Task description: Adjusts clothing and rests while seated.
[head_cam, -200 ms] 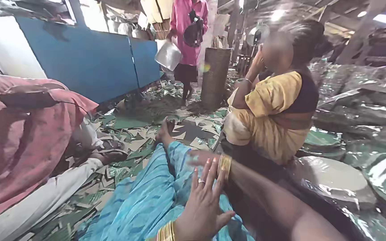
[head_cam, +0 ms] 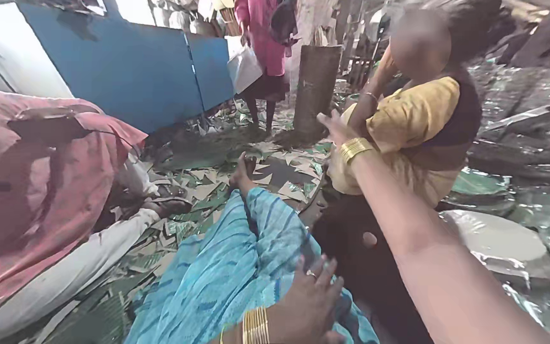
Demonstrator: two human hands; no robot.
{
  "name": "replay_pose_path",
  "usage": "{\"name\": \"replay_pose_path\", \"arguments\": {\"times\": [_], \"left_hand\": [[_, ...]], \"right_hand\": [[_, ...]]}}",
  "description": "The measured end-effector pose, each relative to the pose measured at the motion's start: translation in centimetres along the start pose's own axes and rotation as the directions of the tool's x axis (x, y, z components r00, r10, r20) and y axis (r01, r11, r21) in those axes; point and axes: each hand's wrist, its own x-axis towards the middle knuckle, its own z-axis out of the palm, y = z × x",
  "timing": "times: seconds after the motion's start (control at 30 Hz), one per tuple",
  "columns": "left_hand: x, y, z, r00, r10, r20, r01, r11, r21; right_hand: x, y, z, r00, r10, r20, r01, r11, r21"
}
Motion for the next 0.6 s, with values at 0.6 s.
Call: {"name": "replay_pose_path", "arguments": {"times": [0.6], "left_hand": [[0.2,-2.3,0.3,0.928,0.027,0.371,0.075,0.963,-0.258]], "right_hand": [[-5.5,24.1,12.3,0.805,0.301,0.511,-0.006,0.866,-0.500]]}}
